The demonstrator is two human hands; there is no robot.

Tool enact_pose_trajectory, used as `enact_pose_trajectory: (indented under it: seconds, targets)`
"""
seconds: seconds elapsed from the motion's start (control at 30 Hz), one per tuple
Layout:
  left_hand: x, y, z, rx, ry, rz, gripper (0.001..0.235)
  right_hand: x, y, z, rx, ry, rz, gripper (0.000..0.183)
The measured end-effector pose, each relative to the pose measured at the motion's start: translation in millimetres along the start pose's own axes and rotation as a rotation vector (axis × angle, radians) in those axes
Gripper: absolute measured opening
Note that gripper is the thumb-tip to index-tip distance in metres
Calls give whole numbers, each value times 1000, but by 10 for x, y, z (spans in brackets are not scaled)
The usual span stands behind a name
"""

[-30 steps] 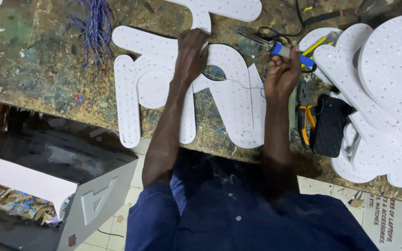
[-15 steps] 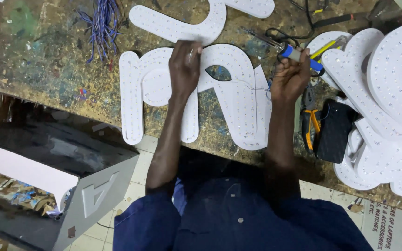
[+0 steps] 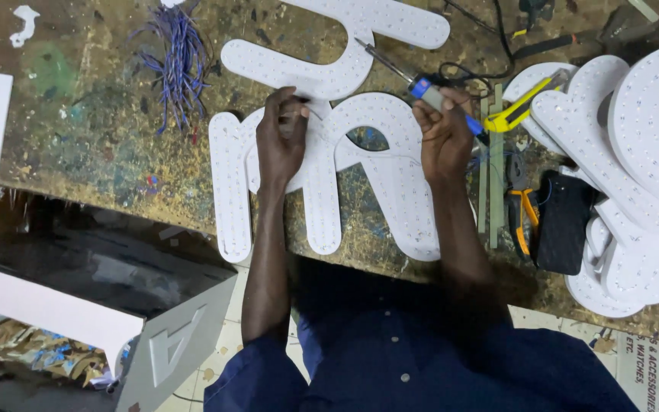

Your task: Soldering electrical wires to LED strips on plastic sign letters at a workbench.

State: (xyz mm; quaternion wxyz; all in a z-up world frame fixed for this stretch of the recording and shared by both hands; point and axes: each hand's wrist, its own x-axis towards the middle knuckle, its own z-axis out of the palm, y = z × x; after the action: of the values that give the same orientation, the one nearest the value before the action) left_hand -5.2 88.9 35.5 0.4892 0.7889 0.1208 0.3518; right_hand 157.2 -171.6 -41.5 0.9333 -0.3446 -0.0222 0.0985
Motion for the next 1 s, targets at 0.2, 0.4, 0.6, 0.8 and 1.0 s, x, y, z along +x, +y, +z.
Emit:
enact_pose_trajectory:
  seconds: [0.2,0.4,0.6,0.8,1.0]
  targets:
    - [1163,-1077,168,161,57,-28,20,154,390,706,-181,-153,-135,25]
    - [2472,-2419,368,215,213,17,27,554,843,1497,-514,-331,-405,31]
    - [2878,-2871,455,413,173,60,36,1044,1456,1866,-949,-499,-734,26]
    - [2940,-3048,412,331,174,-20,20,1232,1866,1907,-1227,-583,-866,28]
    - [2959,-2752,379,305,177,-180,19,1194,1877,1914,-1228,-649,-859,26]
